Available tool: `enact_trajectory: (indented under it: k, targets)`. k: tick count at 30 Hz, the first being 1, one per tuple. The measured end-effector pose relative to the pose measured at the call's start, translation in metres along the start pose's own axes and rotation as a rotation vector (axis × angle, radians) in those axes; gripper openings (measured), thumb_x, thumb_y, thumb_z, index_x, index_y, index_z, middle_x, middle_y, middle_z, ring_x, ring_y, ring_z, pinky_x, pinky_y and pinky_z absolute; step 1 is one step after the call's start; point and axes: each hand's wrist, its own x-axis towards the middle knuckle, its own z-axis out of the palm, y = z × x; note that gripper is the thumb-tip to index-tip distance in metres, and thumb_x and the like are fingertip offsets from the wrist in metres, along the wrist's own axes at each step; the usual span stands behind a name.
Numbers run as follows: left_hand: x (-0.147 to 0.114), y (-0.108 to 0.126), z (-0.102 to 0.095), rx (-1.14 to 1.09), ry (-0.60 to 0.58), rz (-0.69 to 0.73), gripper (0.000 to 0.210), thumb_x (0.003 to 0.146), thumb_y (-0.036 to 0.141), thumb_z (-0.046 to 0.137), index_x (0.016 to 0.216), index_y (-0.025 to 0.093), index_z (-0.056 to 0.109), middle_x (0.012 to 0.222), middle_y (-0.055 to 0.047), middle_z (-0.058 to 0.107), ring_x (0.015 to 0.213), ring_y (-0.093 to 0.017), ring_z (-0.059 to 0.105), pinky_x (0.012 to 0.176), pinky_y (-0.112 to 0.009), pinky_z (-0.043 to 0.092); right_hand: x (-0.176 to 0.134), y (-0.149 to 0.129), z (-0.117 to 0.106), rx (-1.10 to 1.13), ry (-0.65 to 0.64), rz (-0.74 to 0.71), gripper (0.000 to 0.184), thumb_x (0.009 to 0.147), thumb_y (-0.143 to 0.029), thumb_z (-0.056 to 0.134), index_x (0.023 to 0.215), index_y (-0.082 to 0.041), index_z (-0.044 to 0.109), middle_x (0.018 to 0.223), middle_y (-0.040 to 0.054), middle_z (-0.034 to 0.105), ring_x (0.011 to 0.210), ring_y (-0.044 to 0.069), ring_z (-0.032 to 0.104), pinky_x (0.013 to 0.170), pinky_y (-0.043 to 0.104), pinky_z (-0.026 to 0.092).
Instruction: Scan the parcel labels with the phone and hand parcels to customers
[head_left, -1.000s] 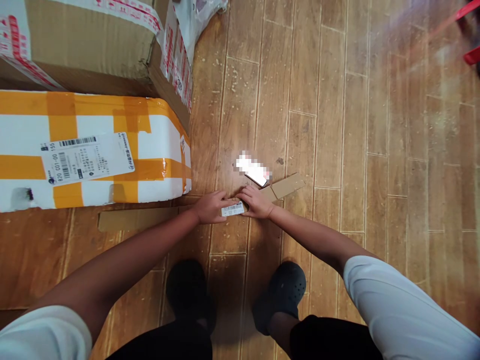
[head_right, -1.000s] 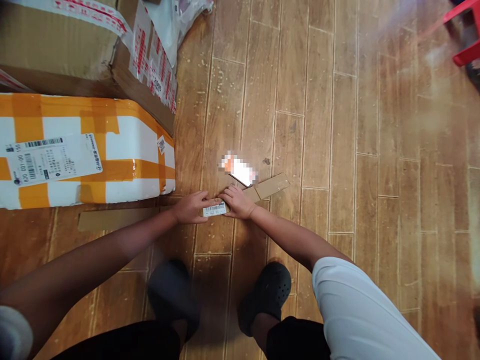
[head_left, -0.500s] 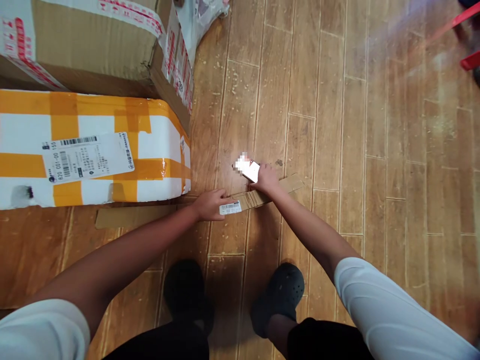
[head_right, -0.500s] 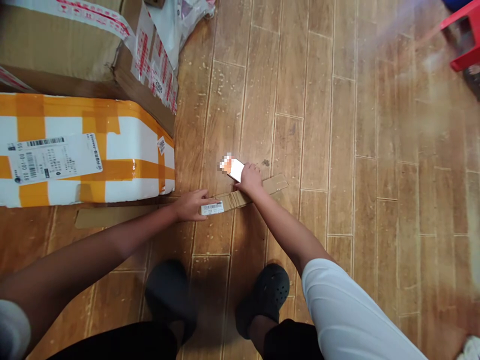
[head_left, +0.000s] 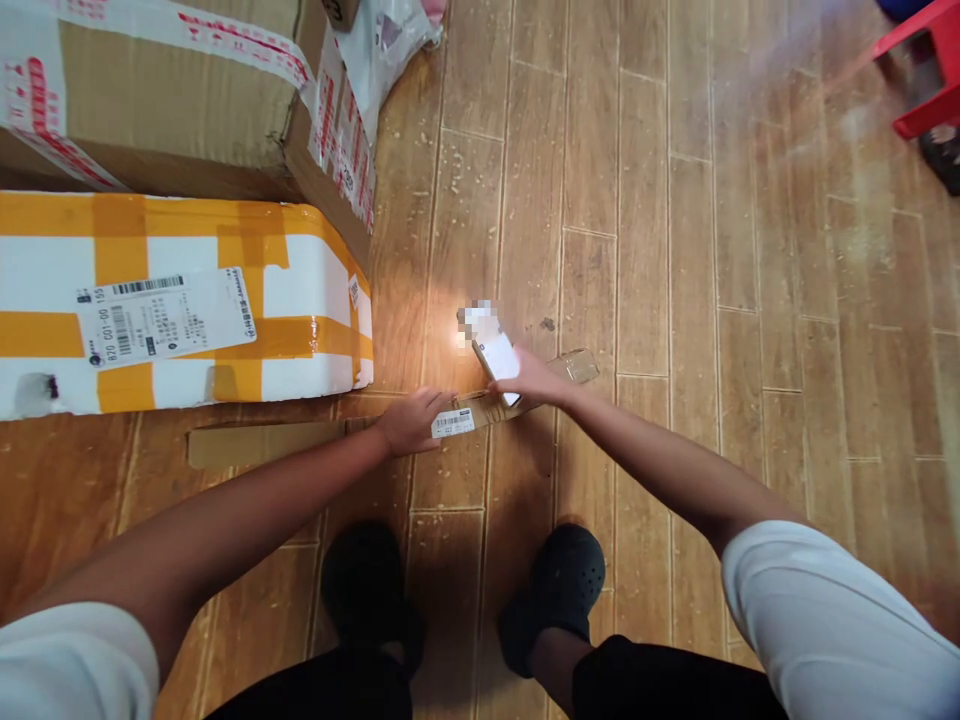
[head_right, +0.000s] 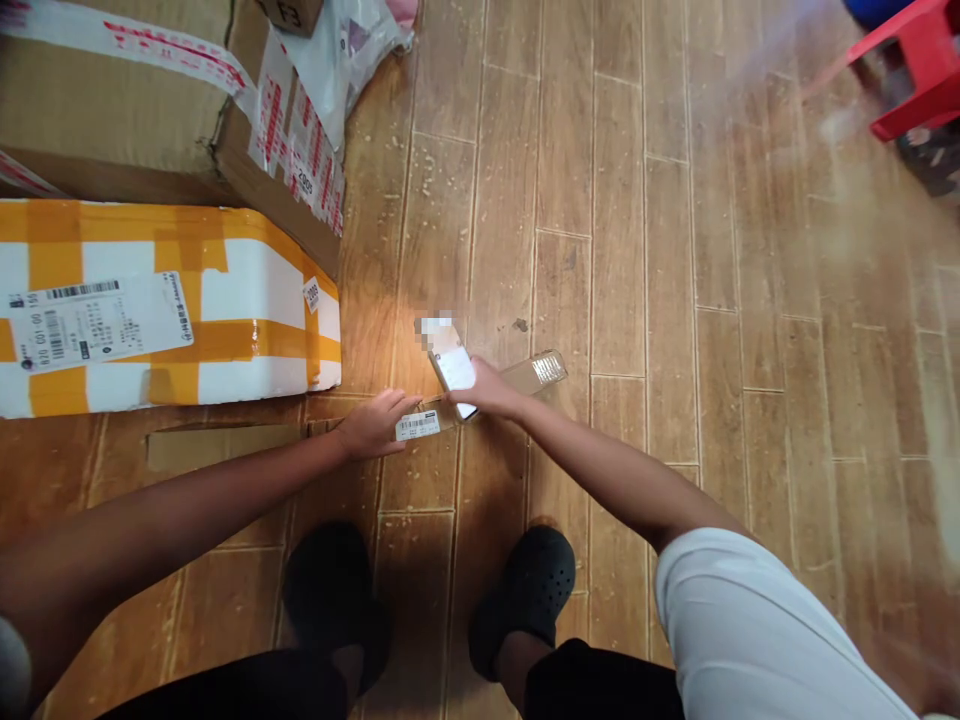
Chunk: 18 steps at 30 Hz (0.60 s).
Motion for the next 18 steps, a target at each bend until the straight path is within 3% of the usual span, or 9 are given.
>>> enact_trajectory:
  k: [3, 7, 13, 18]
  targets:
    - [0.002, 0.010, 0.006, -0.037, 0.067, -0.100, 0.069, 0.063, 0.033, 0.072, 0.125, 0.018, 0.045, 0.111, -0.011, 0.054, 0.101, -0.029, 0.050, 0.090, -0.042, 0.043, -0.026, 0.008, 0.033, 0.222, -0.033, 0.037, 0.041, 0.059, -0.035, 0.075, 0.087, -0.018, 0.051, 0.073, -0.0017, 0.058, 0.067, 0.019, 0.056, 0.058, 0.031, 0.047]
    - [0.005, 0.017, 0.015, -0.101, 0.142, -0.165, 0.059, 0.067, 0.033, 0.071, 0.119, 0.020, 0.045, 0.116, -0.010, 0.055, 0.107, -0.027, 0.050, 0.093, -0.042, 0.042, -0.037, 0.022, 0.059, 0.428, 0.078, 0.121, 0.053, 0.055, -0.038, 0.075, 0.094, -0.020, 0.044, 0.087, 0.0035, 0.058, 0.080, 0.023, 0.057, 0.068, 0.037, 0.049]
    - [0.008, 0.015, 0.017, -0.141, 0.142, -0.189, 0.057, 0.069, 0.033, 0.069, 0.121, 0.024, 0.046, 0.117, -0.005, 0.060, 0.104, -0.025, 0.056, 0.085, -0.038, 0.047, -0.038, 0.018, 0.052, 0.655, 0.048, 0.160, 0.055, 0.054, -0.040, 0.075, 0.095, -0.020, 0.044, 0.093, 0.0051, 0.058, 0.085, 0.024, 0.057, 0.074, 0.039, 0.048]
    - [0.016, 0.012, 0.012, -0.173, 0.170, -0.196, 0.050, 0.065, 0.029, 0.069, 0.113, 0.024, 0.053, 0.112, -0.003, 0.064, 0.098, -0.023, 0.059, 0.084, -0.037, 0.048, -0.073, 0.001, 0.039, 0.754, 0.005, 0.230, 0.051, 0.058, -0.039, 0.076, 0.095, -0.020, 0.047, 0.087, 0.0020, 0.054, 0.076, 0.020, 0.053, 0.071, 0.036, 0.047]
